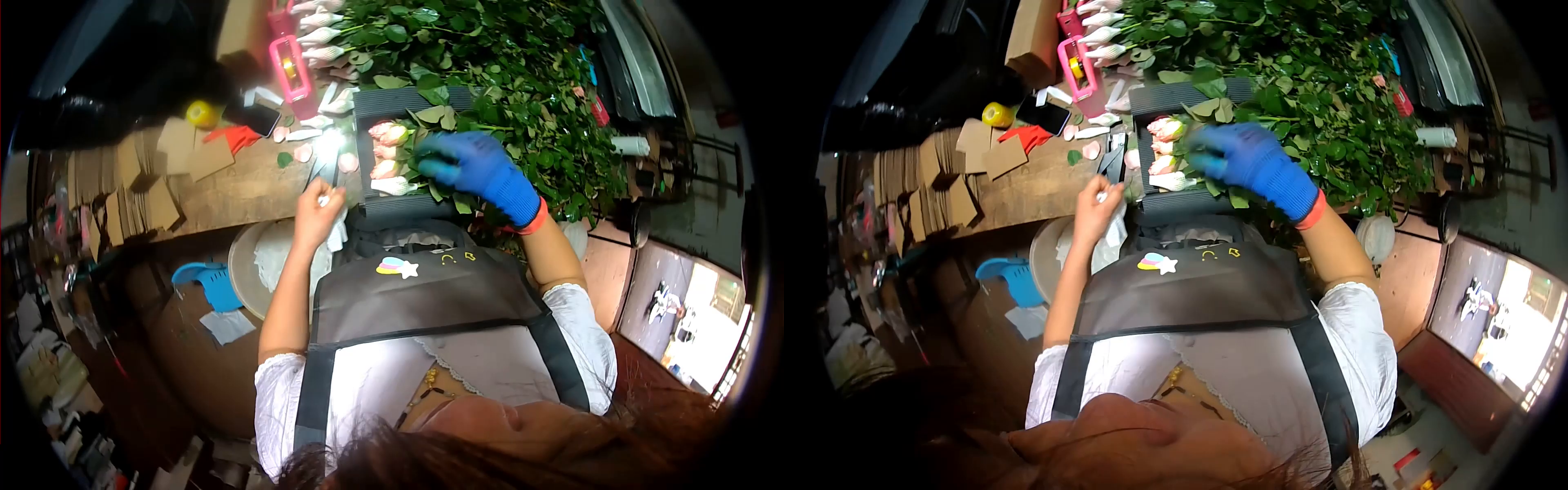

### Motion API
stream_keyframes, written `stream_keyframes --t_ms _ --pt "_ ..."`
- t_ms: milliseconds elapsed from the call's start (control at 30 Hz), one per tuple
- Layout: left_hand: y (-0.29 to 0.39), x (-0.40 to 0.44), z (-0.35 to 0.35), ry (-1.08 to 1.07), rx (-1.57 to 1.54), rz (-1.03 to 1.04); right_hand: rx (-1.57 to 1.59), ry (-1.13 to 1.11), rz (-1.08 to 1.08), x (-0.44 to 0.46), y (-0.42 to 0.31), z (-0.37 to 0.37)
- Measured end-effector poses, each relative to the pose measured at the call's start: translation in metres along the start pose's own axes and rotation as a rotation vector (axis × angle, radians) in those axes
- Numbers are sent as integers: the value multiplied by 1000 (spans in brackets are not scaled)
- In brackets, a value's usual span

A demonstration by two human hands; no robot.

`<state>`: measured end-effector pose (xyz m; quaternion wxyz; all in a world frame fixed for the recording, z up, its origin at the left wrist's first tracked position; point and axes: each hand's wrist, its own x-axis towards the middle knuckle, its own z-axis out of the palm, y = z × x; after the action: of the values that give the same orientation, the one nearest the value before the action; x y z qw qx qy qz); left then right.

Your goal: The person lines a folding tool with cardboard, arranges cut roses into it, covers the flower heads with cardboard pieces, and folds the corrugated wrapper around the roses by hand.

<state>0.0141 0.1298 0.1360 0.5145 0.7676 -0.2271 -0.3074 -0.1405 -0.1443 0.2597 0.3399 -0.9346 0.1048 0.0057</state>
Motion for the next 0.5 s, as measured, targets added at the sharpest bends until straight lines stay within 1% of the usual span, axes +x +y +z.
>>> stream_keyframes --t_ms 33,100,133,233,267,300,367,400,433,500 --pt "0 6 12 33 19 80 -77 -158 -1 4 3 6" --pt "8 15 30 -26 75 105 -239 -467 1 15 8 21" --pt "28 18 28 -173 92 -28 -380 -531 37 19 5 26" --pt "49 23 31 -361 159 -139 -333 -559 17 27 17 31" --pt "36 26 37 -348 84 -110 -386 -574 12 28 15 32" --pt "24 25 41 -277 38 -85 -440 -588 9 30 11 33" --pt "27 15 50 -138 -58 -30 -555 -621 -7 35 4 36" --pt "28 11 55 -86 -168 -58 -611 -641 -21 38 -1 39" --pt "26 8 59 -45 -201 -62 -665 -662 -34 39 -3 41" --pt "23 2 66 35 -266 -70 -669 -564 -92 36 12 62"
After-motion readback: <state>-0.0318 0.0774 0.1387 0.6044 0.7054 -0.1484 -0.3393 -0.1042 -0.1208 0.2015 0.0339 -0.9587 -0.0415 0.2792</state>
